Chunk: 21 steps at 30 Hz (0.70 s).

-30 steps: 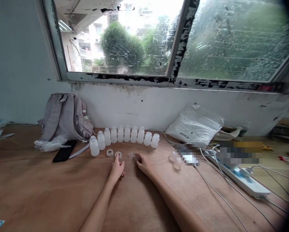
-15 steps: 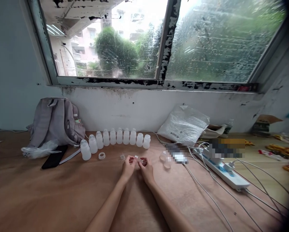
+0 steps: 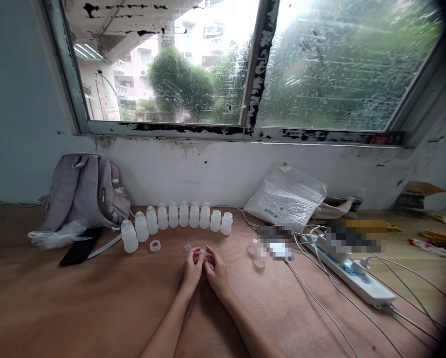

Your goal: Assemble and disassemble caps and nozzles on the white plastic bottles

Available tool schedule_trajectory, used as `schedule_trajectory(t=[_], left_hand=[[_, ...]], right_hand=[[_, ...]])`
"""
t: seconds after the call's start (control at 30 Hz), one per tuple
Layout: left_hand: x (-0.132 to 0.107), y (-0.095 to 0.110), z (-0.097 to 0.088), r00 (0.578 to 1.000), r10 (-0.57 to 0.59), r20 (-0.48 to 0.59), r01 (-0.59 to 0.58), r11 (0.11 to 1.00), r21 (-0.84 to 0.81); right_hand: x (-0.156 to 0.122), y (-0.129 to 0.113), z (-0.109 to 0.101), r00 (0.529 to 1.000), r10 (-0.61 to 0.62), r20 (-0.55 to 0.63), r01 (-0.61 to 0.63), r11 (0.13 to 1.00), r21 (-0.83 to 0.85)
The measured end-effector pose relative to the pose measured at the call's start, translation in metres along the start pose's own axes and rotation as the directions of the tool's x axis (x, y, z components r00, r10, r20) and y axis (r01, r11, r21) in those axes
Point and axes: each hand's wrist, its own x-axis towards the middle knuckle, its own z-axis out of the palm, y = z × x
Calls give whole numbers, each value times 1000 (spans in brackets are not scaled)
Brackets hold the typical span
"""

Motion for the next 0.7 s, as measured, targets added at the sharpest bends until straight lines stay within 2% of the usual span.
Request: schedule_trajectory(t=[0.1,0.23,0.33,0.53,0.7], left_hand=[[2,-3,-1,999,-36,-15,35,997,-70],[1,-2,-2,989,-120,-86,104,980,-171],[0,1,-3,983,-172,-63,150,952,-266],[-1,5,-6,975,-215,-48,186,920,-346],[-1,4,-6,972,-229,-46,198,915,-352]], right_hand=[[-2,-4,1,999,0,-33,0,1000,2],[0,-10,-1,999,-38,-20,36,993,-116],[1,-13,-2,998,-64,-8,62,987,-151],[1,-12,-1,984,-128,121,137,988,-69],[2,-8,0,984,-136,119,143,988,-56]])
